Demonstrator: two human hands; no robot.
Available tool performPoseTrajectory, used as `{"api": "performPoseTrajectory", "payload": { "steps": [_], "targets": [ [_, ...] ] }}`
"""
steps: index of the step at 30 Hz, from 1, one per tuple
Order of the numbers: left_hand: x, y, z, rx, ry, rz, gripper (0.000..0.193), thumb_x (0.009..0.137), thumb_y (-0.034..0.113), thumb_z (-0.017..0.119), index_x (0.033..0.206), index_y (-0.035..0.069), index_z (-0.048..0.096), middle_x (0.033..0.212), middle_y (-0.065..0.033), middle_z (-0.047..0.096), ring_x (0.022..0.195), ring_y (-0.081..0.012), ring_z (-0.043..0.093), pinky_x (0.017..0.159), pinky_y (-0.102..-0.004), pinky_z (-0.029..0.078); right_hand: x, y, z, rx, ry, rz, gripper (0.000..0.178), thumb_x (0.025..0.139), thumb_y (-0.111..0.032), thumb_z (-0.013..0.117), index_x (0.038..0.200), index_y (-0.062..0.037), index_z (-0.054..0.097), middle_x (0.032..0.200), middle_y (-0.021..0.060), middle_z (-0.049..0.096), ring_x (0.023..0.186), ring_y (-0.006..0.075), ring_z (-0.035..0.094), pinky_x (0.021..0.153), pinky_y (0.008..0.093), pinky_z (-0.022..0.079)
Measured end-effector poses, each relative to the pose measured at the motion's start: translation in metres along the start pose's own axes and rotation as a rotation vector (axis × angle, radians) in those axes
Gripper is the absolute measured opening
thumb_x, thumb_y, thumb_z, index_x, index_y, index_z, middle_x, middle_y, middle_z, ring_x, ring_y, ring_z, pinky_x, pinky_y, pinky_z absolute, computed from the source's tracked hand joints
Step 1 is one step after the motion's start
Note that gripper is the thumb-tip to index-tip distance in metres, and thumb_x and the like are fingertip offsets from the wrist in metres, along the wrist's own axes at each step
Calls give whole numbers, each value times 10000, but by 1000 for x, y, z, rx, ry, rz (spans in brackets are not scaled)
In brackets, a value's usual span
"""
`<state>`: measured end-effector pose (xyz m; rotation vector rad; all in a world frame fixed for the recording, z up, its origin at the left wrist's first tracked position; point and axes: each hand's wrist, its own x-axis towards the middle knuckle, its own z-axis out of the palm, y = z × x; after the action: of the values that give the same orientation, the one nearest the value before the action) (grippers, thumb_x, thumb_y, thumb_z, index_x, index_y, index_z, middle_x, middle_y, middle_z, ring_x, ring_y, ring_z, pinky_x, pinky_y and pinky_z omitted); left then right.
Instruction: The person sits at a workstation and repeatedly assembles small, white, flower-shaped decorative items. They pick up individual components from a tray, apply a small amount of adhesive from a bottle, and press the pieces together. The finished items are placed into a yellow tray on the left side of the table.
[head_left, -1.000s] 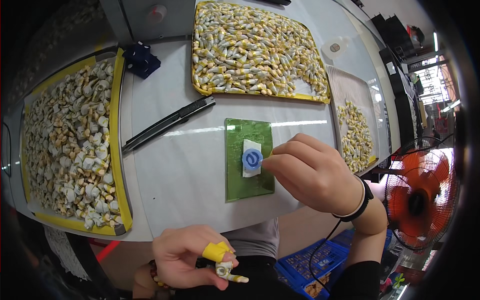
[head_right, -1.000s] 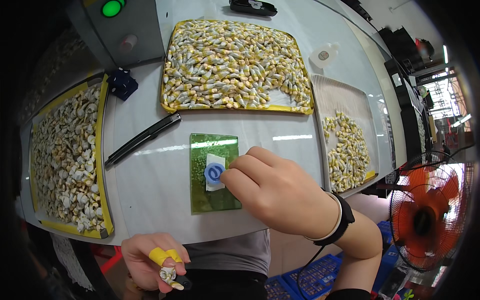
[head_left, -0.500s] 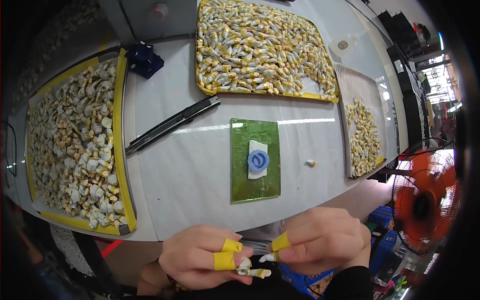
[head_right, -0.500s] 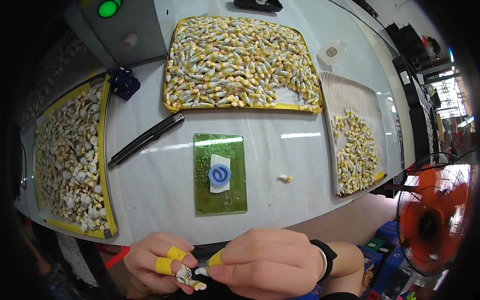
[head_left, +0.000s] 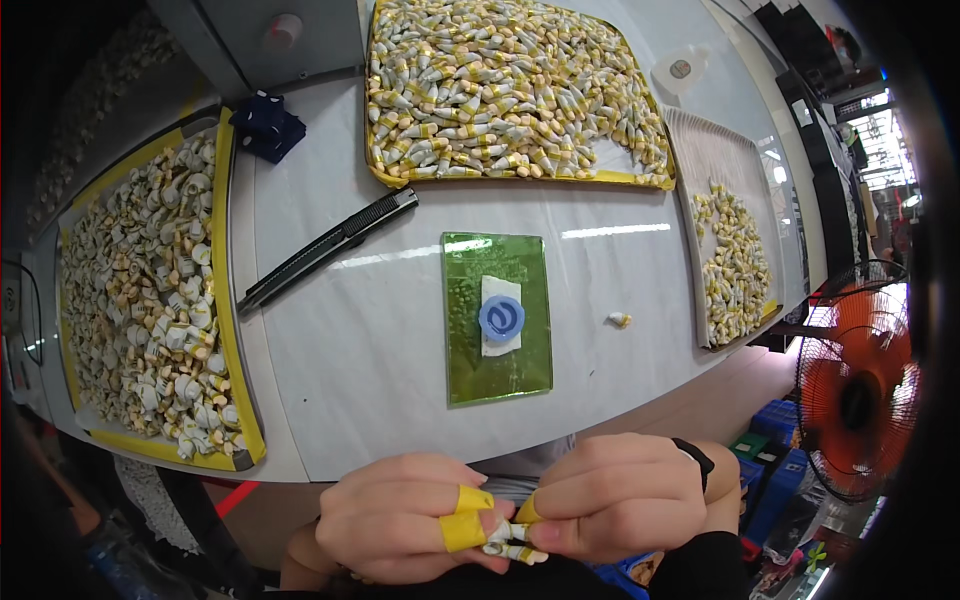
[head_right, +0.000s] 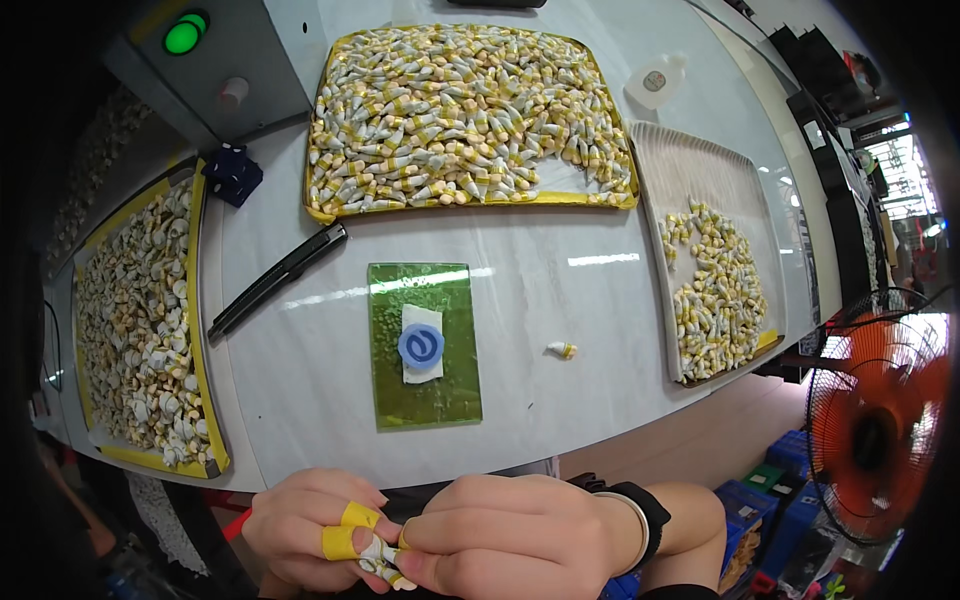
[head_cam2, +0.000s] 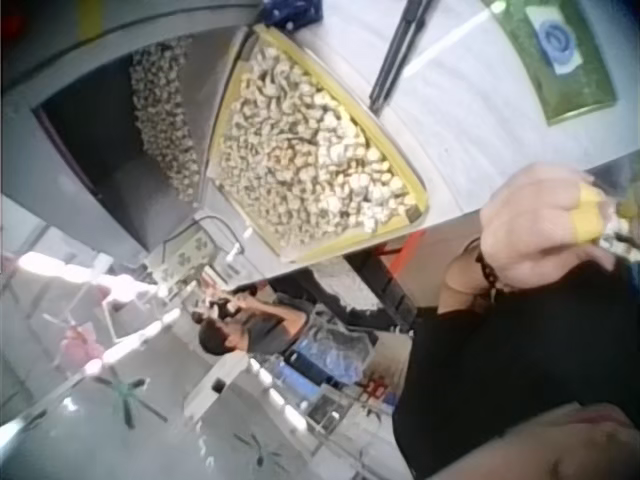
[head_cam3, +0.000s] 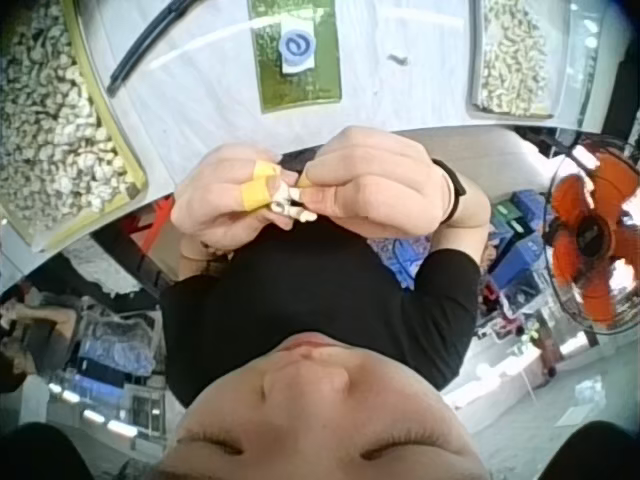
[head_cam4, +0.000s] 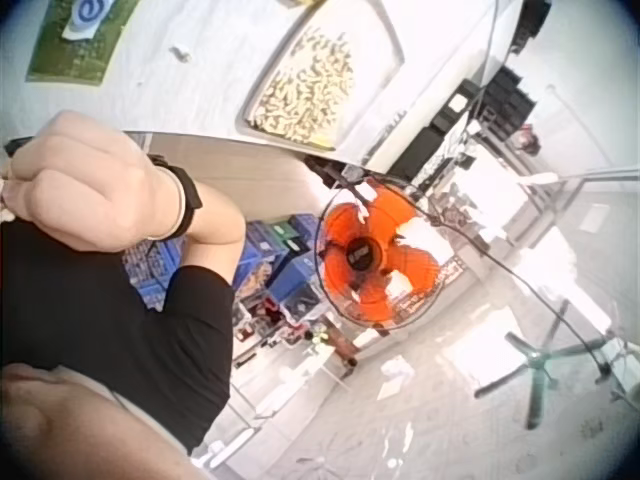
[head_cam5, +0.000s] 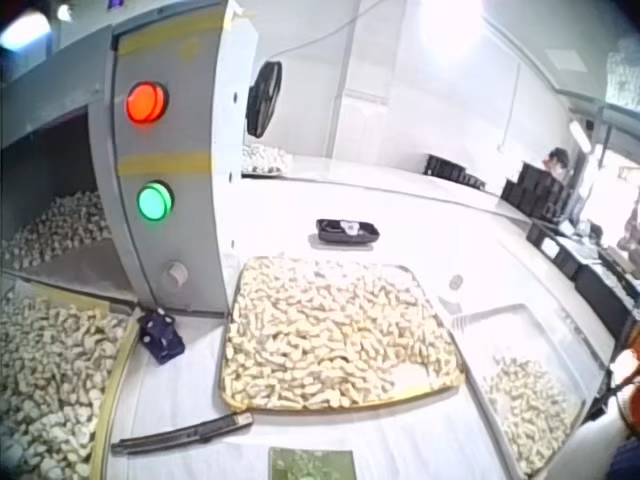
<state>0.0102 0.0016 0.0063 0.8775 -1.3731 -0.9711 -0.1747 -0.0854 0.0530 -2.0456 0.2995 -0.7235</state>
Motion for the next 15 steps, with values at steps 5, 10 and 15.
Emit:
{"api": "performPoseTrajectory", "payload": {
  "steps": [5,10,15],
  "targets": [
    [5,3,-2,5,-5,54,331,612,83,833,882,-5,662,829,-97,673,701,-236,637,649,-323,565,3,2,-3,45,-40,-44,158,700,73,707,719,11,563,796,151,635,621,235,617,534,293,516],
    [4,4,-1,18,7,58,313,611,75,832,859,-13,663,824,-103,669,702,-236,635,649,-323,565,3,3,-3,51,-45,-46,159,696,76,708,721,14,563,792,152,635,622,233,618,536,294,517],
    [3,3,-2,57,-38,54,327,619,117,836,871,2,662,826,-84,672,701,-233,632,641,-320,555,1,1,1,15,-2,-44,169,680,76,713,725,10,565,787,145,633,612,226,615,531,294,516]
  ]
}}
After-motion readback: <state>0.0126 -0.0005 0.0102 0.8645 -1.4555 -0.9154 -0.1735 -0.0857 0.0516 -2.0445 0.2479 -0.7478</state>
